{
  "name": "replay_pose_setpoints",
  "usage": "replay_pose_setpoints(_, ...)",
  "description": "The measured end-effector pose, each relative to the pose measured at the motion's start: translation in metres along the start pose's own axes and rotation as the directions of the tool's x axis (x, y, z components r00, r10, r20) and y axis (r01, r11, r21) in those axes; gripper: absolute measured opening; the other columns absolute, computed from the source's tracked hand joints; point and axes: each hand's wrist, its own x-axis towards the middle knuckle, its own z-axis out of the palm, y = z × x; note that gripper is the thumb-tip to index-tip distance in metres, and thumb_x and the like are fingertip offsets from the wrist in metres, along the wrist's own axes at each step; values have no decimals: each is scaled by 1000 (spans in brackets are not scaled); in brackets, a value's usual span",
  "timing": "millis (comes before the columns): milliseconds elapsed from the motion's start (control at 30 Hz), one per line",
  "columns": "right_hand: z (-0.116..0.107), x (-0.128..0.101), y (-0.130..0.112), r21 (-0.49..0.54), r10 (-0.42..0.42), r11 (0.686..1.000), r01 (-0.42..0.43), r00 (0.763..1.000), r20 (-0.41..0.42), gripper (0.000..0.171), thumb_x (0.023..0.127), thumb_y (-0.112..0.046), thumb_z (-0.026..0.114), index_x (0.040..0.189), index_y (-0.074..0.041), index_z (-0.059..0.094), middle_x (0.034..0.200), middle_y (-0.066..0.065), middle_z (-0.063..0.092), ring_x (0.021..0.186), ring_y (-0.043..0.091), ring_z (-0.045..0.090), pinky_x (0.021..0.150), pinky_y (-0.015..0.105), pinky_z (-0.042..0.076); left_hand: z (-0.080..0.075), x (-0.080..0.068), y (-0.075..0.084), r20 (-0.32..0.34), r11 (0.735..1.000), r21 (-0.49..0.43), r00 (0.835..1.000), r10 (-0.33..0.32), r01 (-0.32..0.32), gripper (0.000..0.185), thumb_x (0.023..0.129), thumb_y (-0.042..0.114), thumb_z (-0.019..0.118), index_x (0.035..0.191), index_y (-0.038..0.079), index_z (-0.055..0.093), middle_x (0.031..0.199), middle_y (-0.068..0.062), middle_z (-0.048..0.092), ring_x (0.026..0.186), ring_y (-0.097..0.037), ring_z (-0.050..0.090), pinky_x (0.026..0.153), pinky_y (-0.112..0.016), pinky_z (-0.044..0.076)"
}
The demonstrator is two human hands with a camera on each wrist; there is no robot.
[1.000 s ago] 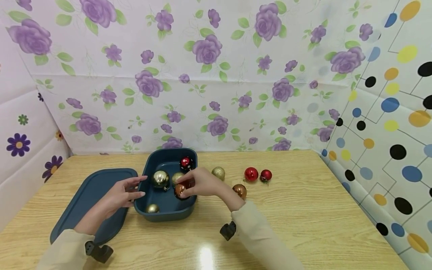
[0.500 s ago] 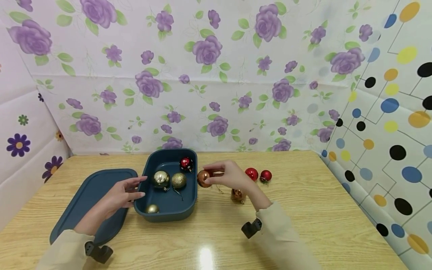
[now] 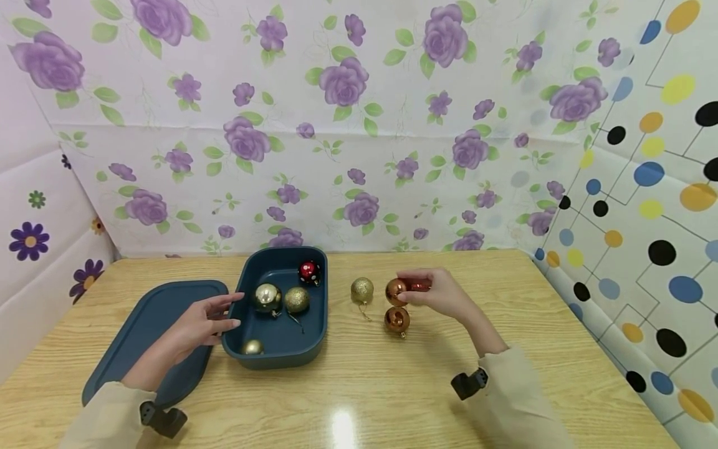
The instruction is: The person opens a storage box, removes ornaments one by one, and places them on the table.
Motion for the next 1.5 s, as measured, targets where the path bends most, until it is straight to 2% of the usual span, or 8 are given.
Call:
replay_pose_setpoints(167, -11, -10, 17, -53, 5, 999, -7, 999, -39, 55, 81, -23, 70, 127, 2, 52, 123, 22, 55, 106, 32, 57, 76, 27, 51, -1, 1, 0, -4, 1000, -1, 1000, -8, 8, 60, 89, 10, 59, 142, 7, 32, 144, -29, 18, 129, -44, 26, 74, -37, 49)
replay_pose_setpoints(333, -18, -17, 31, -126, 55, 990, -62, 997, -61, 54, 82, -25, 69, 126, 1, 53, 122, 22, 55, 105, 32, 58, 74, 27, 51, -1, 1, 0, 4, 1000, 4, 1000, -7, 7, 60, 89, 11, 59, 142, 7, 32, 145, -29, 17, 129, -44, 25, 75, -39, 50)
replay_pose_setpoints(567, -20, -20, 48, -189, 60, 979, -73, 996, -72, 53, 81, -25, 70, 123, 3, 56, 119, 24, 56, 106, 35, 56, 74, 27, 51, -1, 0, 0, 14, 1000, -1, 1000, 0, 0, 60, 89, 10, 58, 143, 7, 31, 145, -29, 15, 130, -43, 24, 72, -37, 48)
replay_pose_setpoints(833, -19, -20, 66, -234, 70, 969, -83, 996, -63, 49, 80, -22, 71, 118, 6, 58, 115, 25, 58, 106, 36, 56, 71, 24, 50, 0, 0, 0, 6, 1000, -3, 1000, 4, -4, 60, 89, 9, 58, 142, 6, 32, 144, -30, 18, 129, -44, 26, 77, -41, 50)
replay_pose_setpoints(1100, -15, -19, 69, -240, 59, 968, -66, 998, -37, 47, 79, -19, 72, 117, 6, 59, 113, 26, 58, 105, 39, 56, 70, 26, 51, -1, -1, 1, 7, 1000, -7, 1000, -7, 7, 60, 89, 9, 59, 142, 6, 31, 144, -30, 17, 129, -44, 26, 77, -40, 50)
replay_pose_setpoints(1200, -13, -17, 68, -263, 56, 963, -63, 998, -31, 48, 77, -20, 74, 116, 4, 60, 111, 25, 59, 104, 38, 57, 64, 26, 49, -1, -1, 1, 4, 1000, -8, 1000, -14, 14, 60, 89, 9, 59, 142, 7, 32, 145, -30, 17, 129, -44, 27, 77, -40, 50)
replay_pose_setpoints(1300, -11, -16, 67, -282, 62, 957, -70, 997, -36, 47, 76, -19, 74, 116, 2, 61, 109, 24, 60, 103, 37, 58, 54, 23, 42, -1, 0, 1, 3, 1000, -6, 1000, -13, 13, 60, 89, 9, 59, 142, 7, 32, 144, -30, 17, 129, -44, 26, 75, -39, 50)
replay_pose_setpoints(1500, -9, -15, 66, -313, 64, 947, -75, 997, -46, 50, 76, -20, 74, 117, 4, 60, 109, 24, 61, 102, 37, 58, 54, 23, 41, 0, 0, 1, 2, 1000, 1, 1000, -15, 15, 60, 89, 9, 59, 142, 7, 32, 144, -30, 17, 129, -44, 26, 75, -39, 50)
